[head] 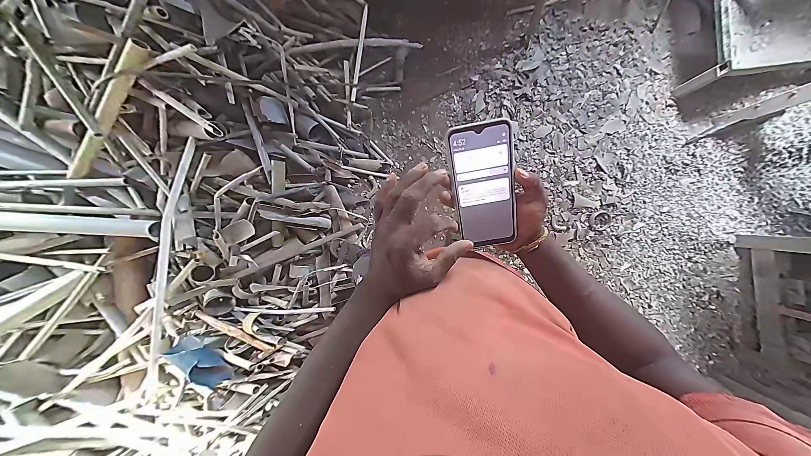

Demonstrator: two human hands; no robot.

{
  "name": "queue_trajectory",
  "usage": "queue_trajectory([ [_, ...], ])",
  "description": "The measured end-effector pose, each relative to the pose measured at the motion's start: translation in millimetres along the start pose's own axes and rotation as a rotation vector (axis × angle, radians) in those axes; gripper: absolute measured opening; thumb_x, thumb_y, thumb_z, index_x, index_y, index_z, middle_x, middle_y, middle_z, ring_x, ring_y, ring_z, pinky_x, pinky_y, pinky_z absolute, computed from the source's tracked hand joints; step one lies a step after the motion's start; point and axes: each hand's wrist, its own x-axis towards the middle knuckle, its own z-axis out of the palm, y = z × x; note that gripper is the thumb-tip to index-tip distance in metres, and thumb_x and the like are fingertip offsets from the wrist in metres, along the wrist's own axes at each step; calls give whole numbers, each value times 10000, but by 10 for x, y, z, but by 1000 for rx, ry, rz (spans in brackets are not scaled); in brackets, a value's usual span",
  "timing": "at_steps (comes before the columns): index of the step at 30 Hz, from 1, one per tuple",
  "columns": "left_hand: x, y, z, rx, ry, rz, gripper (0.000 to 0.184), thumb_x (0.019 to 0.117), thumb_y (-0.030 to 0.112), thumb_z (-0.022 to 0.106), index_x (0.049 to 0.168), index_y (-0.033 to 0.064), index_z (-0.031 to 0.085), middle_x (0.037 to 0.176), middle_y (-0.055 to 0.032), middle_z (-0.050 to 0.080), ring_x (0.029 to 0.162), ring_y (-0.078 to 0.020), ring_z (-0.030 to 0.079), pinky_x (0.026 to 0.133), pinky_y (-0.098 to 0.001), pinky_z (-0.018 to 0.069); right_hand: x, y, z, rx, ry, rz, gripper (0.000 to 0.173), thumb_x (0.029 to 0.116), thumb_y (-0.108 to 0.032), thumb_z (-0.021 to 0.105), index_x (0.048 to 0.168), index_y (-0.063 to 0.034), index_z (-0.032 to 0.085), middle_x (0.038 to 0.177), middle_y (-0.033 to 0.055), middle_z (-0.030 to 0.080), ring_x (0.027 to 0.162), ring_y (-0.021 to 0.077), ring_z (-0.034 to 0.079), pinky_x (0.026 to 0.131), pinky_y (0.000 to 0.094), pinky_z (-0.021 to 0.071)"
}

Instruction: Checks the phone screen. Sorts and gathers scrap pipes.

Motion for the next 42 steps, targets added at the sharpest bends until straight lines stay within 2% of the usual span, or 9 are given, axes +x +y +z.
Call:
queue_trajectory([
  [6, 16, -4, -1, 0, -3, 11, 316, 899, 447, 720, 930, 139, 785, 1417, -154, 602, 1481, -352, 381, 1239, -607, 206, 12, -12, 19, 13, 2, 14, 449, 931, -513, 577, 1207, -190, 722, 1126, 79, 755, 1030, 210, 731, 872, 438, 609],
  [9, 27, -8, -2, 2, -16, 10, 329, 897, 451, 725, 946, 132, 790, 1427, -165, 592, 1487, -357, 372, 1244, -611, 194, 50, -38, 144, 134, -100, 94, 497, 937, -470, 599, 1324, -168, 673, 1341, 152, 664, 1192, 312, 670, 949, 502, 578],
  [11, 33, -11, -1, 4, -20, 8, 335, 900, 457, 719, 948, 134, 789, 1442, -166, 582, 1495, -355, 361, 1248, -609, 186, 60, -37, 176, 135, -122, 101, 500, 944, -472, 589, 1338, -174, 661, 1373, 151, 645, 1210, 313, 661, 951, 495, 581],
  [19, 61, -27, -14, 38, -50, 3, 330, 900, 476, 704, 1003, 176, 797, 1508, -163, 525, 1531, -360, 291, 1249, -620, 164, 89, -48, 163, 139, -123, 94, 496, 939, -457, 595, 1339, -171, 656, 1360, 170, 645, 1208, 341, 655, 952, 522, 571],
  [27, 87, -41, -24, 60, -61, 6, 324, 898, 490, 695, 993, 196, 796, 1523, -162, 511, 1527, -376, 292, 1237, -635, 174, 120, -52, 174, 162, -130, 113, 511, 939, -461, 587, 1349, -163, 647, 1387, 168, 628, 1233, 351, 639, 954, 540, 567],
  [29, 91, -39, -29, 57, -66, 0, 331, 900, 491, 693, 991, 190, 799, 1528, -160, 506, 1530, -371, 285, 1239, -634, 166, 117, -46, 153, 144, -112, 96, 502, 937, -457, 588, 1329, -152, 658, 1342, 176, 654, 1202, 350, 657, 941, 543, 572],
  [31, 89, -42, -27, 60, -62, -1, 338, 904, 501, 680, 973, 192, 798, 1528, -156, 508, 1530, -364, 289, 1240, -633, 164, 92, -29, 63, 30, -34, 35, 460, 937, -503, 572, 1243, -182, 697, 1188, 106, 732, 1078, 247, 715, 884, 464, 603],
  [33, 89, -44, -24, 55, -59, 1, 331, 904, 495, 684, 964, 191, 798, 1530, -156, 506, 1531, -363, 287, 1240, -631, 162, 80, -29, 14, -15, -4, 6, 449, 943, -517, 561, 1213, -188, 706, 1120, 74, 749, 1031, 203, 723, 871, 443, 605],
  [42, 86, -50, -12, 41, -74, -20, 345, 895, 507, 699, 980, 187, 799, 1541, -147, 496, 1538, -356, 273, 1246, -626, 163, 76, -23, 19, -22, 11, -13, 455, 934, -516, 566, 1215, -188, 710, 1129, 73, 751, 1038, 203, 725, 876, 441, 606],
])
